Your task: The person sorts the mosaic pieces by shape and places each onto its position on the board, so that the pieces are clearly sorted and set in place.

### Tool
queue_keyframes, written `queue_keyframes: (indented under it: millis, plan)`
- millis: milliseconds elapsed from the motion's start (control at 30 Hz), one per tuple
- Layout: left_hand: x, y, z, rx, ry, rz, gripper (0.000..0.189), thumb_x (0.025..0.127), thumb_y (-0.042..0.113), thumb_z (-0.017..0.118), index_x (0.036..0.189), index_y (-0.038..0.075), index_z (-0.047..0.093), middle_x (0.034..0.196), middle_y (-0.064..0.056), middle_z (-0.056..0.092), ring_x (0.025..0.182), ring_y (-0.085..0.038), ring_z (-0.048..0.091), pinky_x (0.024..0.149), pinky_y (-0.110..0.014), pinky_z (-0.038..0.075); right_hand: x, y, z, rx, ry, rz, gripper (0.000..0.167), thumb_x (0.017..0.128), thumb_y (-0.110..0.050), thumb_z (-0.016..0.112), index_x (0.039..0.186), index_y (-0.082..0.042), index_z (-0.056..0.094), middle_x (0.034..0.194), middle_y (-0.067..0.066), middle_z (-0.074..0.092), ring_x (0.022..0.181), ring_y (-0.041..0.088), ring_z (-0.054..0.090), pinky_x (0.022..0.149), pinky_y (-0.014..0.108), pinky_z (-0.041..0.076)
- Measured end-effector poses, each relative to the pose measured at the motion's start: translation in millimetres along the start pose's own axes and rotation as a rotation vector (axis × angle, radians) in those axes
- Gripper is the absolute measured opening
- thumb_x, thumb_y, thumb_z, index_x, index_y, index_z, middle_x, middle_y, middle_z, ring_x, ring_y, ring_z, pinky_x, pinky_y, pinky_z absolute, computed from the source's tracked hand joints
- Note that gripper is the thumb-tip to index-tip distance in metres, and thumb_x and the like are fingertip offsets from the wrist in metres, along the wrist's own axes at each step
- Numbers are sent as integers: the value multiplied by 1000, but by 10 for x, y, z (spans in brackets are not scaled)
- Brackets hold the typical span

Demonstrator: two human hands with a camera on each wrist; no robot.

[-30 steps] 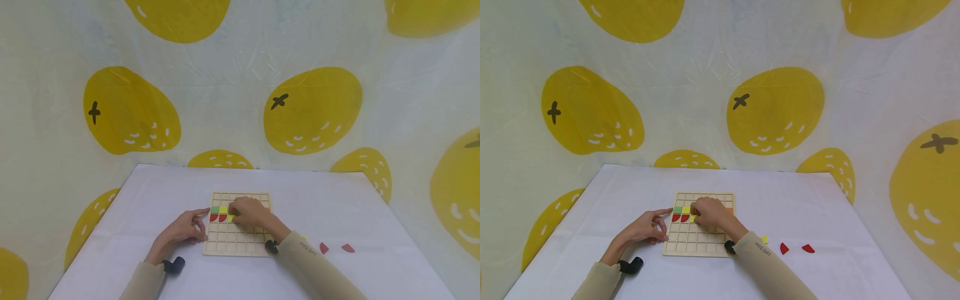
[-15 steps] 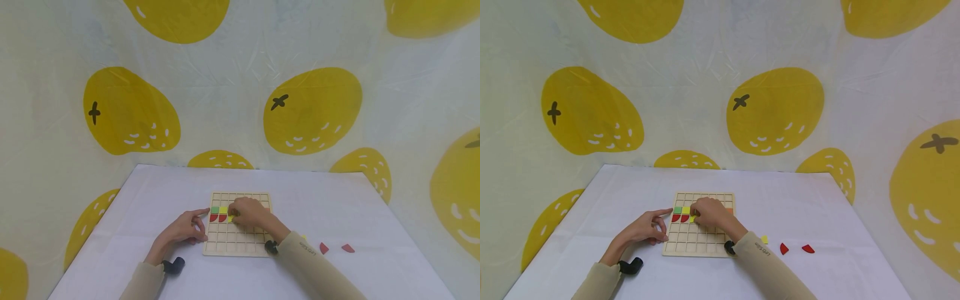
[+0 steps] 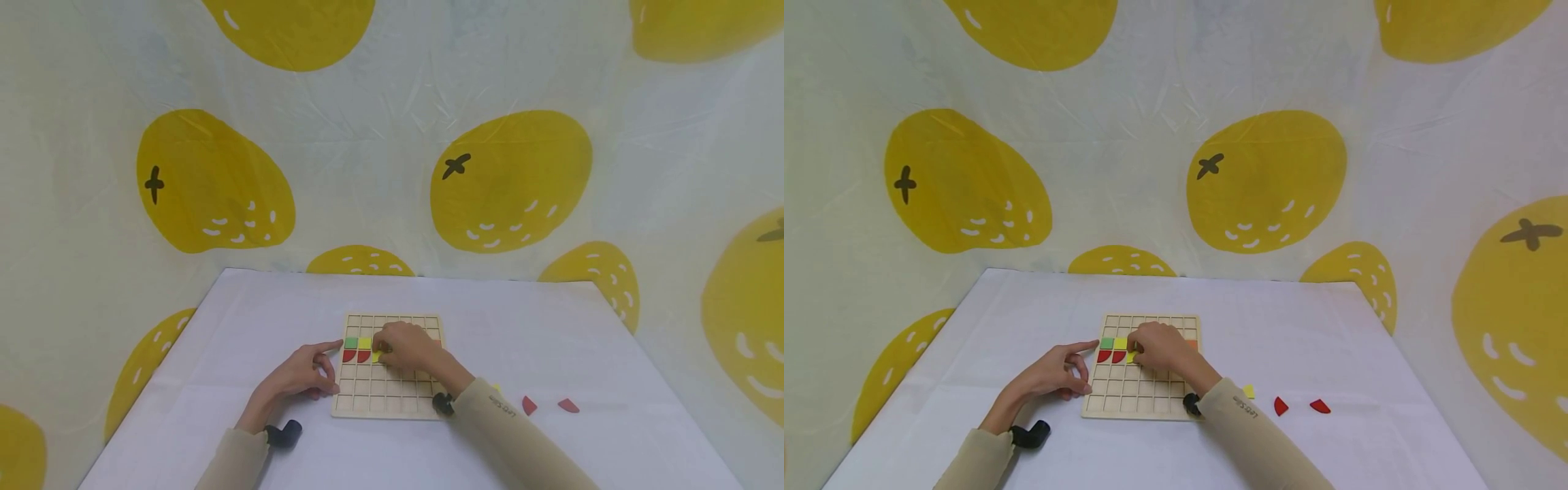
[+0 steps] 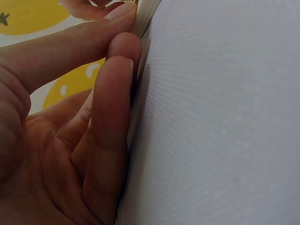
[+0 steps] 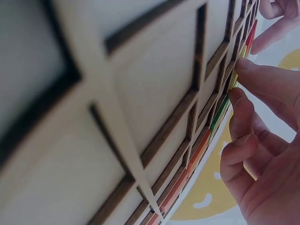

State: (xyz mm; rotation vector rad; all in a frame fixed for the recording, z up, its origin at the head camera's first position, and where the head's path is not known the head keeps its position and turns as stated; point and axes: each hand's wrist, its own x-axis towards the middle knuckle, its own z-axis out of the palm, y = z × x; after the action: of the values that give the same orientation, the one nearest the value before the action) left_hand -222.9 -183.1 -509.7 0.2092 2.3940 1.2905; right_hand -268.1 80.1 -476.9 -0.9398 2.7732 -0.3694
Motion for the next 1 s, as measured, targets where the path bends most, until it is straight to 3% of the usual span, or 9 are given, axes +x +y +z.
queue_keyframes:
  millis: [700,1000]
  plan:
    - [15,-5,-4,-7,-3,7,93,75,16,91,156,14,46,82,-3,67,63,-17,62,56,-30,53,-30,-9,-7,1,33,-7,16,93,-22,75,109,-24,79,98,-9,70,87,7,60,78,27,52]
    - [11,-14,8,-10,6,-7,93,75,16,91,156,16,46,83,-3,67,64,-17,63,56,-30,52,-91,51,-16,81,65,-8,18,90,-22,76,108,-24,79,97,-10,70,86,7,58,80,28,51]
